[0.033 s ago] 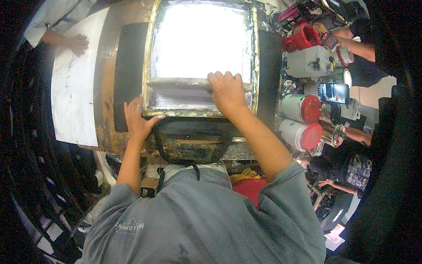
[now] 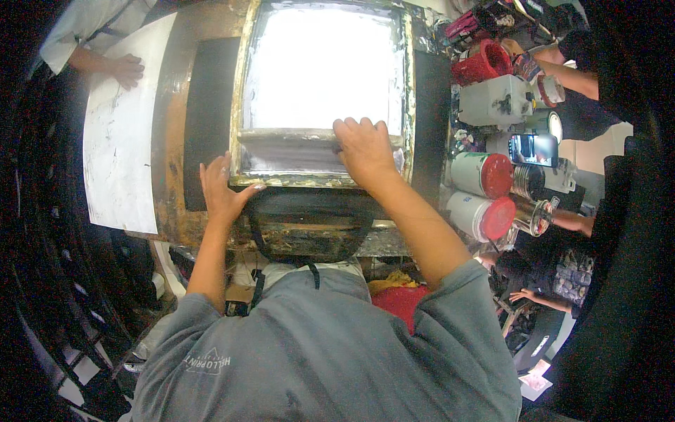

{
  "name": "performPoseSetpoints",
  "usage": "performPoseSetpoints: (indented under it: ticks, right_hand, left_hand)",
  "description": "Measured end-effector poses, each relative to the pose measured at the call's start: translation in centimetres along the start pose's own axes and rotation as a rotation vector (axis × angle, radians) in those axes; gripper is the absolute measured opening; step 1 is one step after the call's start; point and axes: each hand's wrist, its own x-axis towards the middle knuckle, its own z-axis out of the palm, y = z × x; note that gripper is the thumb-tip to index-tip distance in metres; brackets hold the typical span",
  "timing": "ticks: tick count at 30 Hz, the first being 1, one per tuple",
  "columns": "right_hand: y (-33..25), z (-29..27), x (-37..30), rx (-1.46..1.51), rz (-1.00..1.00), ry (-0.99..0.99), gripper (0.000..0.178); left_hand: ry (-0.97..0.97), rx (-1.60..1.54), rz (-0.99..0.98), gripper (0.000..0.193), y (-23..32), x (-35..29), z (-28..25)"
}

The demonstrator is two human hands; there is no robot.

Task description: The person performs screen printing by applying white ink onto black bags using a squeegee and lifting the screen frame to reveal the printed logo, repeating this for several bags while an assistant provides new material.

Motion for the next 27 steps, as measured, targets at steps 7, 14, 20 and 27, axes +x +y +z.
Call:
performPoseSetpoints:
  ticks: [7, 14, 20, 27]
  right_hand:
    - [2.8, 0.4, 4.1, 0.26, -0.047, -0.433, 0.06]
    - [7.3, -0.8, 10.8, 0.548, -0.204, -0.815, 0.07]
    - [9.5, -6.6, 9.5, 0.241, -0.033, -0.031, 0.067]
    - [7.2, 0.8, 10.6, -0.309, -0.03, 0.517, 0.024]
  left_hand:
    - [0.018, -0.01, 0.006, 0.101, -0.2, 0.2, -0.1]
    - [-0.048, -0.031, -0.037, 0.106, 0.3, 0.4, -0.5]
    - [-0.08, -0.013, -0.081, 0.107, 0.9, 0.5, -1.2]
    - [-0.081, 0.006, -0.045, 0.109, 0.2, 0.0, -0.6]
